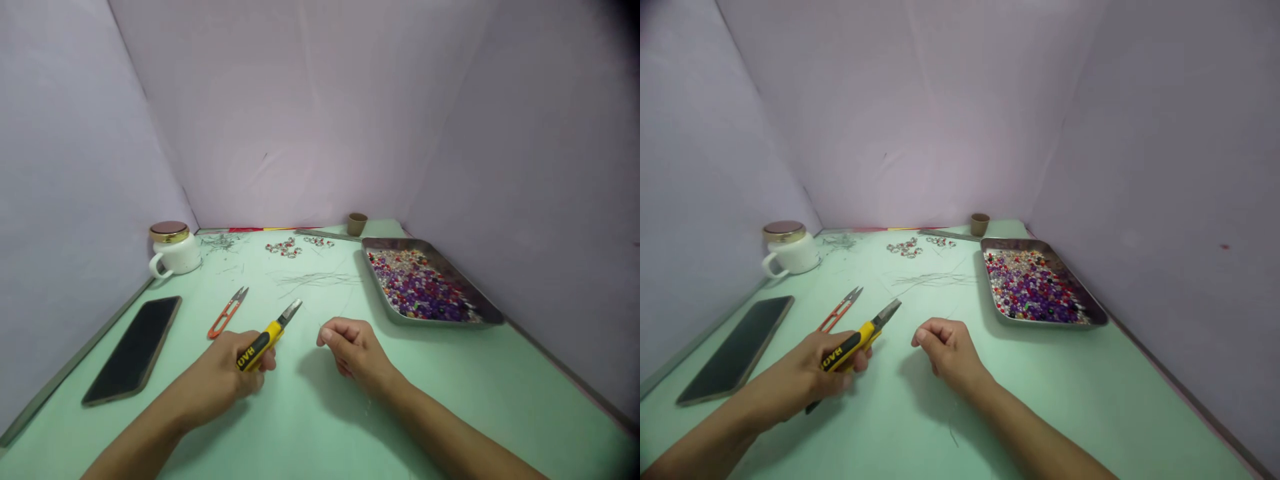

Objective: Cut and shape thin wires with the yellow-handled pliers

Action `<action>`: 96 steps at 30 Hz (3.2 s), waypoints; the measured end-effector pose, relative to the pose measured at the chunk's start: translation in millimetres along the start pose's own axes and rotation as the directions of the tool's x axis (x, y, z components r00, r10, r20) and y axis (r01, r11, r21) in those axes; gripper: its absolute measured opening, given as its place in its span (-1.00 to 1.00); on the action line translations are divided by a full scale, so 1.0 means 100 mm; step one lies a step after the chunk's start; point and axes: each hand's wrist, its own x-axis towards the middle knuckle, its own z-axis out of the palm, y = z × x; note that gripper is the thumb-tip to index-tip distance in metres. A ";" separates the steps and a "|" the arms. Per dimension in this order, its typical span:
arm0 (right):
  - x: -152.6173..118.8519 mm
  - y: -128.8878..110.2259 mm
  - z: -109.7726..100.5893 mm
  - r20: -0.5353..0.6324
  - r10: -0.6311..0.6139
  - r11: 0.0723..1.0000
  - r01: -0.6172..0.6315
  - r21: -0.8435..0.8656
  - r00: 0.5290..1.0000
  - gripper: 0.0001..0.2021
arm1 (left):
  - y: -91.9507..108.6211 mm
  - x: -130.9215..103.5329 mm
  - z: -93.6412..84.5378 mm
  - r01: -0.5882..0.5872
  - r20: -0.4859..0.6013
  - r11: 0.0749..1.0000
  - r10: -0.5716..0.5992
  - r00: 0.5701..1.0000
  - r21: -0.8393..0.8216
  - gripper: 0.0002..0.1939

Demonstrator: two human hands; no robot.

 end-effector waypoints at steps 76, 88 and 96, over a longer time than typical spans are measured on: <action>-0.06 -0.09 0.04 -0.066 -0.064 0.992 0.057 -0.112 0.996 -0.74 | -0.02 0.00 0.16 -0.054 -0.018 0.997 0.055 0.998 0.055 -0.85; -0.07 -0.24 -0.14 0.194 -0.357 0.917 0.382 -0.111 0.914 -0.67 | 0.01 -0.09 -0.08 -0.069 0.345 0.963 0.160 0.925 -0.260 -0.88; -0.13 -0.24 -0.09 0.106 -0.557 0.781 0.563 -0.272 0.824 -0.86 | -0.06 -0.09 -0.01 0.009 0.506 0.833 0.327 0.798 -0.553 -0.79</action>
